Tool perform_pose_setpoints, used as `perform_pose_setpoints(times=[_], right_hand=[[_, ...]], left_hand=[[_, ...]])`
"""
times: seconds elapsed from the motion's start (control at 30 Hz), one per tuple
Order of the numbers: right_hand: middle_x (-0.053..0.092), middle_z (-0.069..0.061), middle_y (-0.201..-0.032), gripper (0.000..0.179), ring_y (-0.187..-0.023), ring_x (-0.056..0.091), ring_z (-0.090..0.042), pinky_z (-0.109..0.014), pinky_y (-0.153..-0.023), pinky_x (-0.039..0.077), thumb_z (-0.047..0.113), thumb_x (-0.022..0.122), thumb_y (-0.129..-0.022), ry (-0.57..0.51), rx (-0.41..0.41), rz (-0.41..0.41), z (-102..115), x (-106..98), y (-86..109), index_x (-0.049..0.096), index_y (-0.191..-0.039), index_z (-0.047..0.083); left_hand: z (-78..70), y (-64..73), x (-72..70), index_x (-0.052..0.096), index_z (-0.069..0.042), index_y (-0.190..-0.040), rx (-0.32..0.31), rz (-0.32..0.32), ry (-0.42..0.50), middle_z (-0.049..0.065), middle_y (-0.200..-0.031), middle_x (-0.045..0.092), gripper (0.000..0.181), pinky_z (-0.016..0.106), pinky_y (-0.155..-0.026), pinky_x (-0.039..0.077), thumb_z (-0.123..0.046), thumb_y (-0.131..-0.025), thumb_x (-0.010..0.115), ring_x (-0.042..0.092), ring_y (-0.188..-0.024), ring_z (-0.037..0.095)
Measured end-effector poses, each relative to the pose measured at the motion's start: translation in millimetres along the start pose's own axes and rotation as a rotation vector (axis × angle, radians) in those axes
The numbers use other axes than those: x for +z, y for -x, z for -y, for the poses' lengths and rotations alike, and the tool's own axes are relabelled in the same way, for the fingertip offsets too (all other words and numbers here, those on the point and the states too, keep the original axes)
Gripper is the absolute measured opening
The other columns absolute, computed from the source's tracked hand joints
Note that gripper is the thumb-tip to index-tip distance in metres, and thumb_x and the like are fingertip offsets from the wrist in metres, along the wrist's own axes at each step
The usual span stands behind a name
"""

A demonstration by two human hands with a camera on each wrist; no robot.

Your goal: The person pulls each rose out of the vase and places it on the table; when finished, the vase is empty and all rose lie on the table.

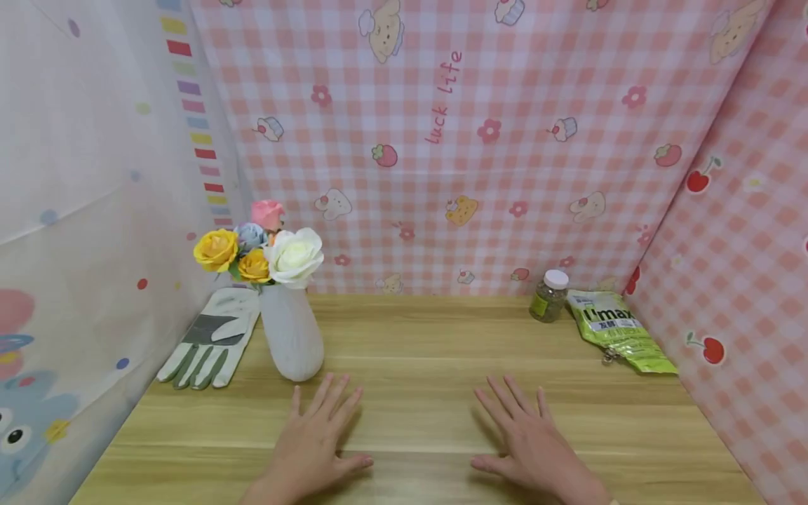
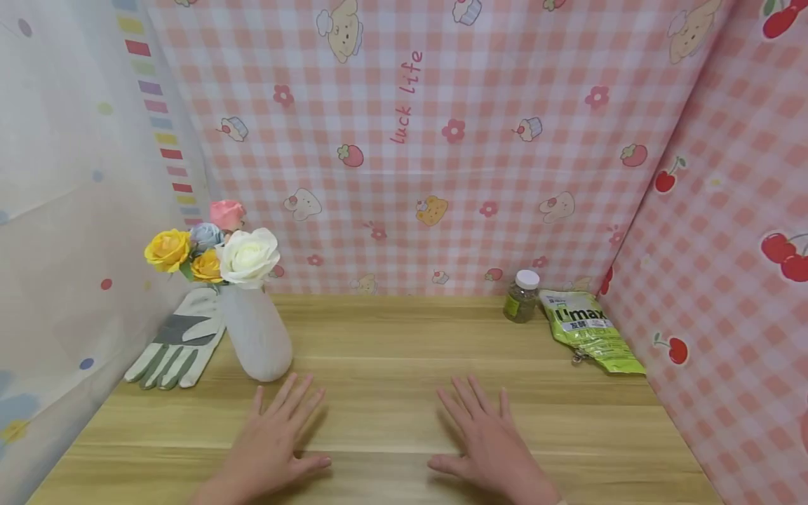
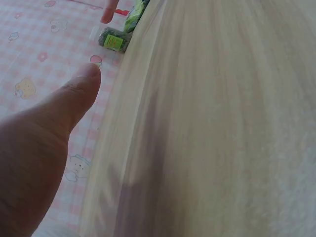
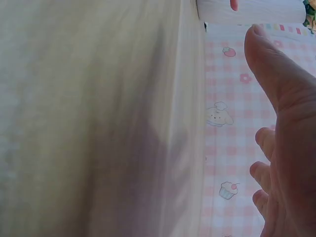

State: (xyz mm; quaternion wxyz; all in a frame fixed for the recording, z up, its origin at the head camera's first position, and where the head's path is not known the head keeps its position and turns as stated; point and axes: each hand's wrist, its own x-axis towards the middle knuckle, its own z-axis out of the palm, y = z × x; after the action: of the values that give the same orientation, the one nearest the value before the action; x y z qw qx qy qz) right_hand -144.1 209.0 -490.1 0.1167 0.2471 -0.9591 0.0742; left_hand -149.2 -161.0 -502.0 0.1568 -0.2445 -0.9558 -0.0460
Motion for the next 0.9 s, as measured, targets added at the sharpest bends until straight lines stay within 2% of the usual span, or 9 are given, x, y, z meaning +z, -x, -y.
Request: perform_pose_setpoints(times=[0.13,0.23,0.33,0.47,0.57,0.63,0.77,0.83,0.9], right_hand=[[0.021,-0.004,-0.158,0.097,-0.143,0.019,-0.031,-0.074,-0.099,0.018,0.075,0.061,-0.074,-0.008,-0.021,-0.026,1,-4,-6.5,0.034,-0.151,0.022],[0.026,-0.005,-0.156,0.096,-0.142,0.023,-0.032,-0.073,-0.098,0.021,0.071,0.065,-0.074,-0.04,-0.052,-0.063,3,-9,-17.5,0.036,-0.15,0.021],[0.032,-0.006,-0.154,0.094,-0.139,0.029,-0.032,-0.072,-0.097,0.026,0.067,0.068,-0.075,-0.116,-0.081,-0.072,6,-19,-33.1,0.036,-0.15,0.019],[0.037,-0.006,-0.151,0.087,-0.137,0.035,-0.029,-0.06,-0.104,0.03,0.058,0.069,-0.08,-0.299,-0.094,-0.03,14,-36,-58.3,0.035,-0.15,0.018],[0.041,-0.003,-0.148,0.08,-0.135,0.038,-0.023,-0.047,-0.107,0.033,0.055,0.067,-0.084,-0.422,-0.082,0.01,23,-47,-77.4,0.038,-0.149,0.019],[0.044,0.0,-0.146,0.076,-0.133,0.041,-0.019,-0.042,-0.106,0.035,0.056,0.065,-0.086,-0.487,-0.073,0.033,29,-51,-89.7,0.04,-0.148,0.019],[0.049,0.009,-0.14,0.068,-0.125,0.047,-0.009,-0.039,-0.101,0.041,0.056,0.062,-0.087,-0.631,-0.051,0.071,43,-57,-112.7,0.044,-0.145,0.024],[0.052,0.012,-0.137,0.063,-0.12,0.051,-0.008,-0.038,-0.097,0.043,0.053,0.063,-0.089,-0.697,-0.048,0.078,50,-57,-123.3,0.045,-0.143,0.026],[0.055,0.011,-0.133,0.058,-0.116,0.054,-0.009,-0.037,-0.095,0.045,0.049,0.064,-0.09,-0.759,-0.043,0.08,57,-58,-133.7,0.048,-0.141,0.026]], left_hand=[[3.3,-2.8,-3.9,0.04,-0.017,-0.147,0.012,-0.072,0.02,0.01,-0.156,0.026,0.099,0.072,-0.1,0.022,-0.078,-0.072,0.059,0.023,-0.142,0.034],[9.7,-8.9,-12.1,0.048,-0.011,-0.142,0.028,-0.226,0.079,0.015,-0.147,0.04,0.091,0.064,-0.098,0.033,-0.068,-0.074,0.067,0.037,-0.134,0.037],[19.2,-16.4,-24.1,0.058,-0.004,-0.128,0.0,-0.424,0.173,0.018,-0.129,0.055,0.074,0.054,-0.091,0.044,-0.056,-0.077,0.072,0.053,-0.115,0.036],[36.0,-22.8,-36.2,0.067,0.0,-0.105,-0.151,-0.683,0.277,0.016,-0.101,0.064,0.048,0.043,-0.079,0.045,-0.04,-0.079,0.074,0.059,-0.092,0.033],[49.9,-25.5,-35.9,0.066,0.004,-0.094,-0.331,-0.816,0.368,0.017,-0.089,0.062,0.036,0.036,-0.073,0.04,-0.025,-0.076,0.077,0.056,-0.082,0.033],[58.1,-27.4,-30.8,0.063,0.006,-0.097,-0.481,-0.843,0.446,0.018,-0.09,0.059,0.037,0.033,-0.072,0.037,-0.02,-0.074,0.079,0.053,-0.083,0.032],[71.4,-31.7,-12.7,0.05,0.004,-0.122,-0.777,-0.727,0.628,0.021,-0.114,0.049,0.065,0.037,-0.083,0.037,-0.032,-0.078,0.08,0.046,-0.104,0.033],[76.3,-33.4,-2.6,0.039,0.001,-0.136,-0.876,-0.652,0.724,0.021,-0.127,0.042,0.081,0.043,-0.092,0.035,-0.04,-0.078,0.079,0.04,-0.115,0.033],[80.2,-34.6,6.8,0.028,-0.001,-0.145,-0.913,-0.6,0.821,0.021,-0.137,0.036,0.094,0.048,-0.1,0.03,-0.043,-0.078,0.078,0.034,-0.124,0.035]])
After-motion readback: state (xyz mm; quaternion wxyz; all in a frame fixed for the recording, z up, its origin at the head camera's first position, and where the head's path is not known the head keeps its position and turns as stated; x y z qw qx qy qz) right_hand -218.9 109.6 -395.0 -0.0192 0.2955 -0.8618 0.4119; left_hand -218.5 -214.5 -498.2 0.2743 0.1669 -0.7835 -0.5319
